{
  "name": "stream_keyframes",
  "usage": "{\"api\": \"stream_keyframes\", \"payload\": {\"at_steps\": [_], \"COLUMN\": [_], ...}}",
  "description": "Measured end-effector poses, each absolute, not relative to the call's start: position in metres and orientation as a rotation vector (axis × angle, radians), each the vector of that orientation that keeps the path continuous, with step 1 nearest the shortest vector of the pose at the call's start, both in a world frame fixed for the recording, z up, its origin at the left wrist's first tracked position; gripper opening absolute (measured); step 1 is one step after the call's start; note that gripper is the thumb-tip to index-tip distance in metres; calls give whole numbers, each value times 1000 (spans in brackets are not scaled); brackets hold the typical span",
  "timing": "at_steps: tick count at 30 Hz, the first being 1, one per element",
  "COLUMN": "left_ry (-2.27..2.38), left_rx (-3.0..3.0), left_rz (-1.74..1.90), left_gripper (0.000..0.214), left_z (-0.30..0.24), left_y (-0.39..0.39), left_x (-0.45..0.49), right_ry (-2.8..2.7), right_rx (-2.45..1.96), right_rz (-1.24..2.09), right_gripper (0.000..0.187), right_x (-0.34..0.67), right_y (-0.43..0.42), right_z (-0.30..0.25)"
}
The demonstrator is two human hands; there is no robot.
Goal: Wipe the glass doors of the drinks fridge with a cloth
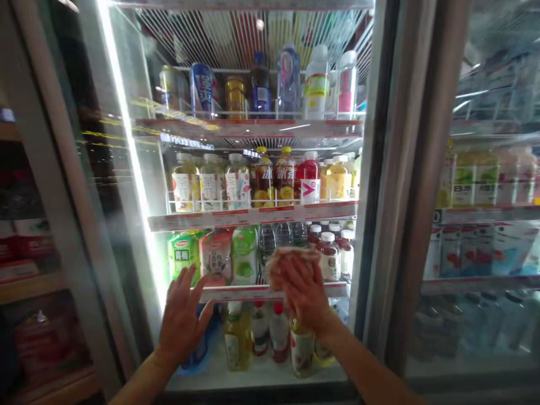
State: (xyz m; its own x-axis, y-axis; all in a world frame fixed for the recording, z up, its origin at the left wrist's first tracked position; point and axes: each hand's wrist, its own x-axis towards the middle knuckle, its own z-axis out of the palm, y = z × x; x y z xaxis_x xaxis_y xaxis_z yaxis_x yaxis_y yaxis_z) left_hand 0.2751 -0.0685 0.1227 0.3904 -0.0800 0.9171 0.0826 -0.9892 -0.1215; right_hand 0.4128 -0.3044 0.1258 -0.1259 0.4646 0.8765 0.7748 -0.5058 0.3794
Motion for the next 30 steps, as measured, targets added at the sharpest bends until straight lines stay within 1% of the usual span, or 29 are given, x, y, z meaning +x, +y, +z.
{"api": "stream_keyframes", "payload": {"at_steps": [2, 3, 6, 7, 8, 11, 12, 13, 14, 16, 17, 18, 19, 21, 22, 23, 26, 27, 30], "left_ry": [5, 1, -37, -40, -31, 41, 52, 41, 18, -31, -44, -44, -29, 15, 42, 75, 148, 142, 29], "left_rx": [-2459, -2437, -2353, -2338, -2337, -2356, -2349, -2332, -2311, -2285, -2283, -2283, -2288, -2305, -2312, -2310, -2271, -2259, -2235], "left_rz": [-1679, -1701, -1768, -1783, -1796, -1829, -1840, -1855, -1870, -1890, -1891, -1889, -1880, -1857, -1844, -1830, -1808, -1811, -1852], "left_gripper": [71, 71, 71, 70, 69, 70, 70, 70, 70, 70, 70, 70, 70, 70, 70, 70, 70, 70, 69], "left_z": [134, 143, 175, 187, 200, 243, 258, 274, 288, 313, 322, 328, 333, 344, 352, 363, 421, 446, 522], "left_y": [-59, -54, -44, -44, -45, -53, -56, -58, -58, -55, -52, -49, -45, -37, -34, -30, -19, -15, -3], "left_x": [275, 276, 283, 286, 289, 301, 305, 309, 312, 316, 316, 315, 314, 310, 308, 306, 305, 305, 306], "right_ry": [-1215, -1271, -1762, -1820, -1752, -1108, -970, -943, -1072, -1538, -1684, -1693, -1561, -1126, -1027, -1071, -1507, -1489, -987], "right_rx": [-1843, -1841, -1826, -1824, -1830, -1866, -1859, -1865, -1873, -1884, -1885, -1903, -1929, -1953, -1939, -1926, -1892, -1887, -1830], "right_rz": [-1694, -1691, -1644, -1649, -1689, -1828, -1845, -1856, -1871, -1869, -1845, -1821, -1808, -1787, -1787, -1797, -1779, -1783, -1851], "right_gripper": [47, 47, 46, 47, 49, 61, 62, 61, 58, 51, 49, 49, 52, 60, 62, 62, 57, 56, 60], "right_x": [407, 405, 402, 405, 409, 421, 422, 422, 420, 416, 415, 415, 416, 418, 419, 418, 415, 414, 412], "right_y": [-287, -279, -269, -271, -276, -290, -290, -287, -283, -271, -267, -265, -264, -263, -262, -259, -244, -239, -226], "right_z": [138, 144, 170, 183, 199, 250, 264, 275, 284, 299, 309, 322, 338, 378, 400, 421, 479, 497, 545]}}
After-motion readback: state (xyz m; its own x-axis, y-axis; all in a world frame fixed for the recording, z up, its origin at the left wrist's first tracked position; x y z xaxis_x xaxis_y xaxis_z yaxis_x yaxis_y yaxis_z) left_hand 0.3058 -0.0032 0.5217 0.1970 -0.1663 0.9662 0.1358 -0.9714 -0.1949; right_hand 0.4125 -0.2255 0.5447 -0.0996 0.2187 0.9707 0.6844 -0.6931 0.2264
